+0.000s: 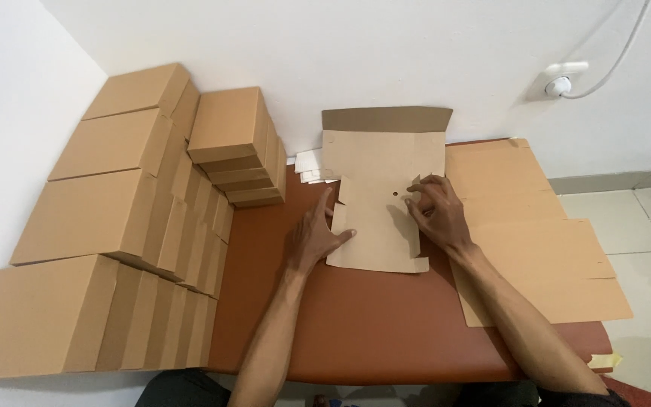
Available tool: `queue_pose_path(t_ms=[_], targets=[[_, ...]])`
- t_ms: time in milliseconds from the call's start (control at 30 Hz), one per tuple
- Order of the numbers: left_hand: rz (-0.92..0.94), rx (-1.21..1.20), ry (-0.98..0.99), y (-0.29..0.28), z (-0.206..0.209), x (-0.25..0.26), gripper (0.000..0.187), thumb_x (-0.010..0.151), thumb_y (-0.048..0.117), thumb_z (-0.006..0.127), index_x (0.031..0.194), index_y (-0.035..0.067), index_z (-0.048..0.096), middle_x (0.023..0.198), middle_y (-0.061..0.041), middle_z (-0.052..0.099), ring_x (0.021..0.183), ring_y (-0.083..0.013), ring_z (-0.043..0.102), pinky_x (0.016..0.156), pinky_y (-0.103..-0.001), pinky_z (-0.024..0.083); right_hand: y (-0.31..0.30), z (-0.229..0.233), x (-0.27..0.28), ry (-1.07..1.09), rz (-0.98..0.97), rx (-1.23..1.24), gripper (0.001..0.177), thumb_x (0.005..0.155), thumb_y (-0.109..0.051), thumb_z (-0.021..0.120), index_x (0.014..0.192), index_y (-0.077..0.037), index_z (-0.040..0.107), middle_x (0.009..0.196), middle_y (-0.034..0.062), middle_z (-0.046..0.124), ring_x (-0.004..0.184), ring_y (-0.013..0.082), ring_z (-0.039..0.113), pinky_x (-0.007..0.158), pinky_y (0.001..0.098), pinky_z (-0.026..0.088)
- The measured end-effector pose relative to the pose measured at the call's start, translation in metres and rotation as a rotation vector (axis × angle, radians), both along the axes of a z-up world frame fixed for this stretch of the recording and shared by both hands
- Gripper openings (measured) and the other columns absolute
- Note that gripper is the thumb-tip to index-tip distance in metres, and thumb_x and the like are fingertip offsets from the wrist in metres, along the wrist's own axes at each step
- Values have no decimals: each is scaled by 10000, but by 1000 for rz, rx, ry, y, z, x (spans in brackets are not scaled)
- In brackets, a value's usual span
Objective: The person assembles a flat cardboard box by folding and interlocking its flaps. They then place a small white packet inside the box, close the lid, and set the finished box aside. The person repeats the process with a second box.
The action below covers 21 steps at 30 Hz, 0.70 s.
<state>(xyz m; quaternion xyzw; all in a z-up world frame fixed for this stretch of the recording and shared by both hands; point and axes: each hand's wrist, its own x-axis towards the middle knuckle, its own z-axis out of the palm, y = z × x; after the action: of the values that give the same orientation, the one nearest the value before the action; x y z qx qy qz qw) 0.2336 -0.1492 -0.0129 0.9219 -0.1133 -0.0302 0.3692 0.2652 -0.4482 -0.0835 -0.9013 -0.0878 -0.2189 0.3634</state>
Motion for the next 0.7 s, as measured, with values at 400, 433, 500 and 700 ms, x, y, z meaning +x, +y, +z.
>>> queue_pose_path(t_ms=[400, 433, 500, 700], targets=[[-193, -108, -49, -11, -30, 12, 403, 887, 184, 757, 1240, 85, 588, 689, -32, 696, 637, -224, 699, 587, -371, 553, 1, 41, -11, 337, 306, 2, 364, 876, -38, 706, 1230, -90, 773, 918, 252, 797, 865, 452, 802, 742, 546, 679], [-223, -98, -40, -10, -36, 14, 421, 886, 173, 765, 1255, 55, 602, 698, -68, 706, 649, -252, 707, 594, -393, 548, 1, 41, -10, 348, 319, 41, 372, 907, -23, 676, 1261, -98, 762, 973, 249, 802, 935, 455, 795, 805, 547, 667], [-254, -90, -31, -8, -39, 16, 440, 884, 162, 773, 1271, 24, 617, 707, -104, 717, 660, -280, 715, 600, -415, 543, 1, 49, -11, 359, 332, 79, 383, 938, -8, 646, 1293, -106, 752, 1028, 246, 808, 1005, 458, 787, 868, 548, 656], [-283, -86, -50, -5, -27, 12, 394, 946, 121, 764, 1292, -18, 636, 845, -174, 714, 797, -367, 726, 727, -480, 575, 9, 64, -22, 457, 414, -104, 265, 907, -49, 787, 1170, -23, 761, 1337, 250, 718, 1295, 502, 658, 1111, 629, 526]])
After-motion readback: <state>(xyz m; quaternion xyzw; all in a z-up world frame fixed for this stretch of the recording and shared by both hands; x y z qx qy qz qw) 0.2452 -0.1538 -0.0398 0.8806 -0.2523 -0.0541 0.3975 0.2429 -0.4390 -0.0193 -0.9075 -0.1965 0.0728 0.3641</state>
